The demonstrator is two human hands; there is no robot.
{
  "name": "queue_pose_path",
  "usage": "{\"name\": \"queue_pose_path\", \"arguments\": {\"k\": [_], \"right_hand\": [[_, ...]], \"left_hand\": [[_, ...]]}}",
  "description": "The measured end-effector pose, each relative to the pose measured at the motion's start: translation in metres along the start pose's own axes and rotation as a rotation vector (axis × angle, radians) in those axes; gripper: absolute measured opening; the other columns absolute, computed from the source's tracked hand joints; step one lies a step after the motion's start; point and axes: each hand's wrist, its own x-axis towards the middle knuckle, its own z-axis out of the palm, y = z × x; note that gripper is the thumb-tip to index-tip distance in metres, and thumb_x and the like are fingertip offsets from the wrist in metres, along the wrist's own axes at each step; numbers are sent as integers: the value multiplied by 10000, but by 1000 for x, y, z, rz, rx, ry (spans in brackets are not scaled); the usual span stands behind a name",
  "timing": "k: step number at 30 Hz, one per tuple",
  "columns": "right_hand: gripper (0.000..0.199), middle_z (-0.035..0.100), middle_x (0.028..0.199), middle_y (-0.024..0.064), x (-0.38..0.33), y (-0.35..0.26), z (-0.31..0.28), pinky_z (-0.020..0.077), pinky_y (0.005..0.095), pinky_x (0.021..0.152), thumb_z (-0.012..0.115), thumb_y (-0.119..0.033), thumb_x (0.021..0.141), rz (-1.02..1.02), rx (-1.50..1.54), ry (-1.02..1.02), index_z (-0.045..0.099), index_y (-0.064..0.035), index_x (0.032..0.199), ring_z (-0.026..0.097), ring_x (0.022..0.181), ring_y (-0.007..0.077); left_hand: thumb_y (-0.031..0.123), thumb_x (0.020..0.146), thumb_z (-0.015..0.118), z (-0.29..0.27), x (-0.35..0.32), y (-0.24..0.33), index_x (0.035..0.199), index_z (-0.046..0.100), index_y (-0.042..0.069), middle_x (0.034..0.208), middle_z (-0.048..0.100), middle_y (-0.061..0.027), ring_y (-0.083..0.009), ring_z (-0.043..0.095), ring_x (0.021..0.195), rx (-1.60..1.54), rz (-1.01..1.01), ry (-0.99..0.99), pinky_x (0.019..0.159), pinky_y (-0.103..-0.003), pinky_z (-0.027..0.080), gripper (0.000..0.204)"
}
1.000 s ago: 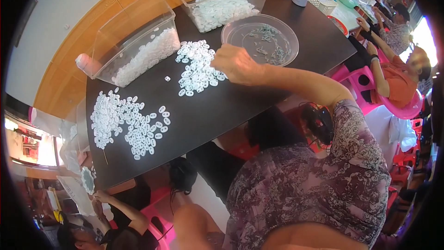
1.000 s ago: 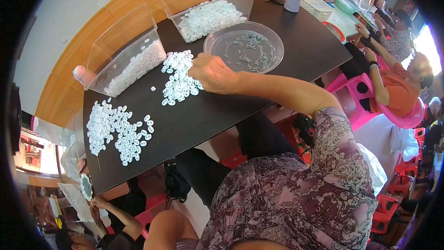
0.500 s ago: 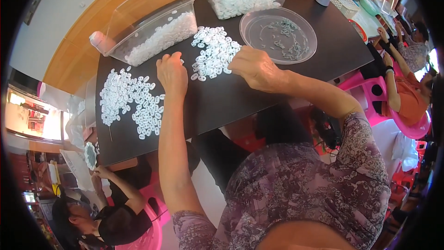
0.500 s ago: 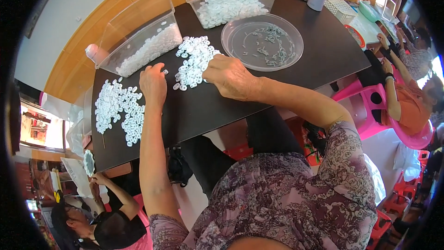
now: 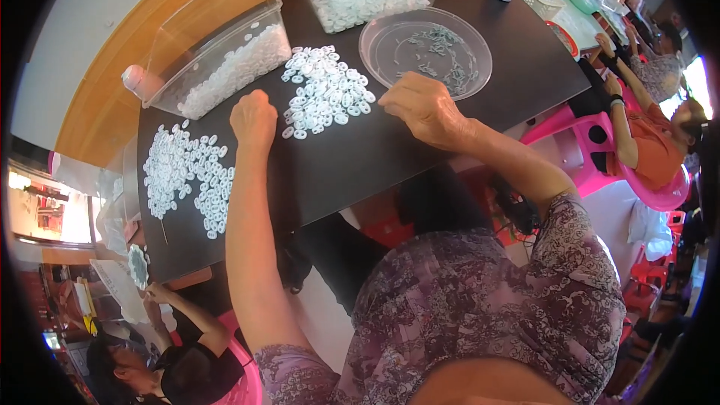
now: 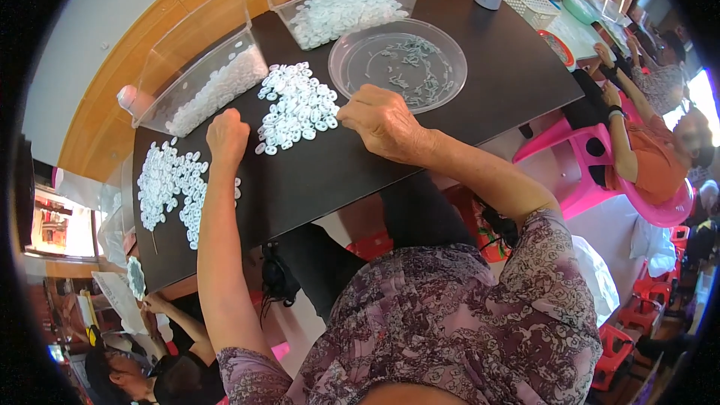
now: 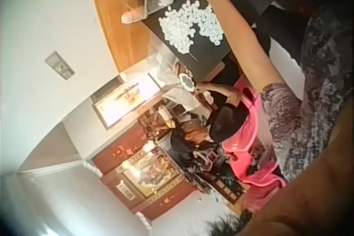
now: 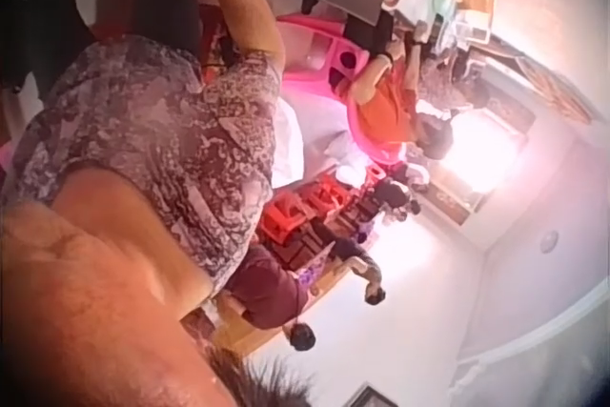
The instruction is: Manually assembling small plastic components by inserting blue pieces into white circular pieces.
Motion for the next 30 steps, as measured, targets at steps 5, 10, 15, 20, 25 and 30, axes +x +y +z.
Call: {"name": "queue_pose_path", "arguments": {"k": [5,10,15,20,25,30], "right_hand": [[75,572,709,107,-3,24,-18,448,375,621,611,0,708,29,-136,55,619,-32,776,556,725,294],[89,620,796,121,-10,69,-41,456,376,694,617,-78,737,238,-320,-44,643,-34,810,586,808,290],[108,623,780,121,3,91,-24,453,393,699,583,-94,732,275,-212,-150,646,-33,796,587,788,306],[111,626,728,185,28,101,-2,463,447,635,546,-69,683,245,-322,-153,642,-26,720,606,709,364],[91,599,678,191,32,119,12,448,466,621,567,-105,666,370,-468,-399,614,-26,663,596,707,381],[92,596,672,217,39,112,15,464,472,600,560,-84,647,300,-523,-502,600,-4,627,599,687,399]], "left_hand": [[42,715,553,-5,-14,-14,655,573,18,723,596,-195,-373,598,715,20,58,29,635,-458,474,68],[28,781,570,-38,-33,-2,822,581,5,725,616,-152,-285,605,670,-372,40,119,584,-365,476,49],[33,856,562,-65,-85,34,916,565,5,778,611,-50,-94,554,658,-1343,-379,-20,569,-208,442,66],[48,842,603,-64,-123,67,971,568,-18,793,615,-76,-116,570,671,-1576,-406,-28,576,-215,460,149],[36,850,587,-60,-138,83,989,599,-32,779,621,-80,-119,567,649,-1621,-425,-24,564,-226,462,155],[24,842,594,-53,-144,85,967,607,-41,778,627,-90,-123,569,640,-1726,-476,-2,551,-226,461,141]]}}
